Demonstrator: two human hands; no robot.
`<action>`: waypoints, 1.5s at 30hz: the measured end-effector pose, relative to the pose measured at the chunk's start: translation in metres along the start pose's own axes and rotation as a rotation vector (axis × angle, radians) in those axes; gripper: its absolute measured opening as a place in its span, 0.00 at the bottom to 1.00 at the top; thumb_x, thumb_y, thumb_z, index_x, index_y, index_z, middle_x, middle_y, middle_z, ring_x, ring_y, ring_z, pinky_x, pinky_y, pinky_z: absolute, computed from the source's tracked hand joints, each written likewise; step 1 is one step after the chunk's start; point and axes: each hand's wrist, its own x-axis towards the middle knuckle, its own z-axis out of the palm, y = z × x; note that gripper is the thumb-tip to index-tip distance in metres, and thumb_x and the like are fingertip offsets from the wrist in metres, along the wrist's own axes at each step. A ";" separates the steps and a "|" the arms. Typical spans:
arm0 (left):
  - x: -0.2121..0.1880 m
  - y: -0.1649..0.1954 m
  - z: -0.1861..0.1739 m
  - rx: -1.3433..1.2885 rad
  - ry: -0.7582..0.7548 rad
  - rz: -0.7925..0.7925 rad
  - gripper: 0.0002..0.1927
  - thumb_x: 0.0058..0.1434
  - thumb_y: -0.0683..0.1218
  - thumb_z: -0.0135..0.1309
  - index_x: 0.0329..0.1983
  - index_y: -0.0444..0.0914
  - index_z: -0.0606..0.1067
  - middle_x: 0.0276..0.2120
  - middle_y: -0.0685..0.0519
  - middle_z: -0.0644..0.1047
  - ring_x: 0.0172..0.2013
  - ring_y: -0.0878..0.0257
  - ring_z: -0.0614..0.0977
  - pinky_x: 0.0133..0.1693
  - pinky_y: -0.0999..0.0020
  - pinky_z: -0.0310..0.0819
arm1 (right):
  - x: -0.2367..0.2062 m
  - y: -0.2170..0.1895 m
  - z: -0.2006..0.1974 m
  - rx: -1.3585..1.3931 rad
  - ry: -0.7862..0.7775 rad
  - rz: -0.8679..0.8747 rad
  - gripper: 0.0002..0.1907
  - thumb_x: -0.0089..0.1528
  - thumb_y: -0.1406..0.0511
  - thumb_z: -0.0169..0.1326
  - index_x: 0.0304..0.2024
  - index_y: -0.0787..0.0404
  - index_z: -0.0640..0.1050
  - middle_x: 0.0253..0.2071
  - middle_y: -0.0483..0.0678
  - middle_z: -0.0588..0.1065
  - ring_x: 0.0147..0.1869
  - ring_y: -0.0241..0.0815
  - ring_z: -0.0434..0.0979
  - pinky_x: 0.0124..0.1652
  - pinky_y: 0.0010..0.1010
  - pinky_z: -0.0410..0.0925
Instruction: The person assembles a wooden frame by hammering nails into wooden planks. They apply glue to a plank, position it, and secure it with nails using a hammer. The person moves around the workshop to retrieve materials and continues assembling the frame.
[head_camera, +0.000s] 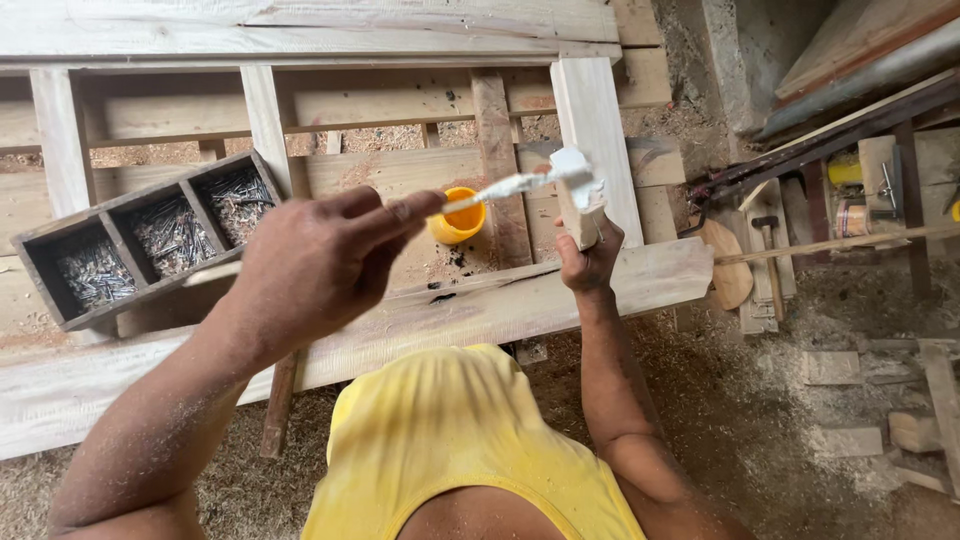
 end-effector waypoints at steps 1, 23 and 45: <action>0.000 0.001 -0.001 -0.001 -0.018 0.017 0.17 0.72 0.48 0.49 0.63 0.50 0.76 0.24 0.56 0.75 0.12 0.72 0.66 0.12 0.76 0.61 | 0.000 0.000 0.001 0.027 -0.002 -0.007 0.10 0.56 0.71 0.46 0.37 0.67 0.76 0.24 0.43 0.72 0.22 0.33 0.70 0.24 0.27 0.66; -0.044 -0.053 0.063 -0.996 0.068 -0.433 0.13 0.73 0.44 0.50 0.56 0.36 0.78 0.27 0.54 0.78 0.21 0.71 0.73 0.21 0.76 0.68 | -0.013 0.051 -0.027 0.200 -0.263 0.631 0.20 0.57 0.70 0.49 0.51 0.72 0.74 0.36 0.58 0.78 0.36 0.44 0.81 0.36 0.35 0.78; -0.084 0.042 0.203 -0.132 0.151 -0.957 0.14 0.72 0.48 0.53 0.60 0.46 0.79 0.35 0.48 0.80 0.33 0.61 0.80 0.34 0.60 0.74 | -0.042 0.196 0.068 -0.178 -0.323 0.410 0.54 0.56 0.60 0.68 0.77 0.61 0.53 0.74 0.62 0.62 0.77 0.56 0.65 0.72 0.40 0.65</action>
